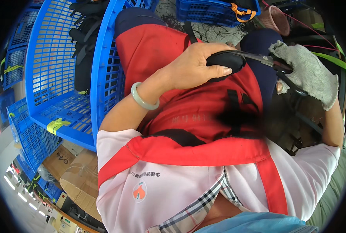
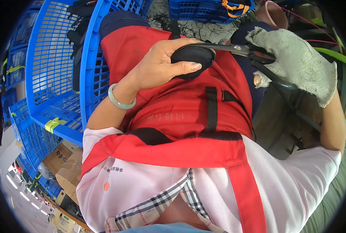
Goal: Trimming excess foam or fabric from black padded straps using scissors.
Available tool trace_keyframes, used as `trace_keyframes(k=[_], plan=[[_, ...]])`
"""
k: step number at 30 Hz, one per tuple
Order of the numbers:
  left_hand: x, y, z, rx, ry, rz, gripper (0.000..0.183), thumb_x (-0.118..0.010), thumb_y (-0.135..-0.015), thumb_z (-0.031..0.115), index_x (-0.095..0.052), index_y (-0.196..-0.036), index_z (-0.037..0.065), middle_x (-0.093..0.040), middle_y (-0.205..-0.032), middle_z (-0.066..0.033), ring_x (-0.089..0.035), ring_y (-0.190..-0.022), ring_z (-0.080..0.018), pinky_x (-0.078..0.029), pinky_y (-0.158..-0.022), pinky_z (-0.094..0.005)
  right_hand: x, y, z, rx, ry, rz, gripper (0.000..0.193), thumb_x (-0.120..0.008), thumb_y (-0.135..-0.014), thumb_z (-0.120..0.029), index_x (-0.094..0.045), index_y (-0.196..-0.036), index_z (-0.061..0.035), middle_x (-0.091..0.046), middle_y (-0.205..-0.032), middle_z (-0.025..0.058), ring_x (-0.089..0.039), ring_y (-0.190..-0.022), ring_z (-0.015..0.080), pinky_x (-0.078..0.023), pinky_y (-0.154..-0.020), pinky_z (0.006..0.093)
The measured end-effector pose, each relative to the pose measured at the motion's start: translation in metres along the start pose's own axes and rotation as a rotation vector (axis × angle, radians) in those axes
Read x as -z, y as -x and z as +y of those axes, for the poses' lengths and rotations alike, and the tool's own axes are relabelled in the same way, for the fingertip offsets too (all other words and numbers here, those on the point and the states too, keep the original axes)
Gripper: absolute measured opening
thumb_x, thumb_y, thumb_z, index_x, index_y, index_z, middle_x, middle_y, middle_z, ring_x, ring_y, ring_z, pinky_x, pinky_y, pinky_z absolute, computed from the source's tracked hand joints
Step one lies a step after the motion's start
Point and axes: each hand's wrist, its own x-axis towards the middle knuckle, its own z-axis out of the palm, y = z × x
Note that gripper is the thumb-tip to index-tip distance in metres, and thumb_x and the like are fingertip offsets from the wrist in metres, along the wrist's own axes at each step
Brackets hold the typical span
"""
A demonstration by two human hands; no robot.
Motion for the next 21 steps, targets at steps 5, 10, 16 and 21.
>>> trace_keyframes(k=[5, 10, 16, 21], plan=[[-0.009, -0.007, -0.003, -0.050, -0.002, -0.016, 0.029, -0.067, -0.085, 0.006, -0.062, -0.113, -0.001, -0.062, -0.090, -0.0012, -0.056, -0.082, -0.0078, -0.047, -0.075, -0.0230, -0.001, 0.002, 0.000, -0.005, 0.009, 0.011, 0.051, -0.077, -0.069, -0.032, -0.060, -0.108, -0.0051, -0.062, -0.082, 0.0175, -0.060, -0.079, 0.0379, -0.048, -0.068, 0.0437], [-0.013, -0.010, -0.006, -0.028, 0.028, -0.063, 0.024, -0.067, -0.083, 0.004, -0.065, -0.106, -0.001, -0.060, -0.085, -0.0023, -0.055, -0.079, -0.0095, -0.045, -0.072, -0.0256, 0.015, -0.005, -0.014, -0.190, 0.118, -0.131, 0.043, -0.072, -0.075, -0.031, -0.061, -0.110, -0.0081, -0.062, -0.088, 0.0163, -0.060, -0.087, 0.0372, -0.049, -0.072, 0.0434], [-0.017, -0.016, -0.017, -0.003, 0.052, -0.062, 0.023, -0.068, -0.081, 0.006, -0.067, -0.103, -0.001, -0.061, -0.075, -0.0008, -0.053, -0.068, -0.0070, -0.044, -0.063, -0.0234, 0.005, 0.003, 0.009, -0.039, 0.320, 0.003, 0.062, -0.076, -0.067, -0.045, -0.061, -0.118, -0.0118, -0.061, -0.094, 0.0127, -0.061, -0.090, 0.0332, -0.049, -0.076, 0.0414], [-0.019, -0.017, -0.020, -0.027, 0.022, -0.039, 0.026, -0.069, -0.079, 0.007, -0.067, -0.102, -0.004, -0.060, -0.070, -0.0003, -0.051, -0.062, -0.0054, -0.043, -0.057, -0.0219, 0.015, -0.009, 0.006, -0.149, 0.150, -0.138, 0.070, -0.077, -0.063, -0.050, -0.062, -0.117, -0.0089, -0.063, -0.096, 0.0131, -0.062, -0.090, 0.0321, -0.049, -0.076, 0.0400]])
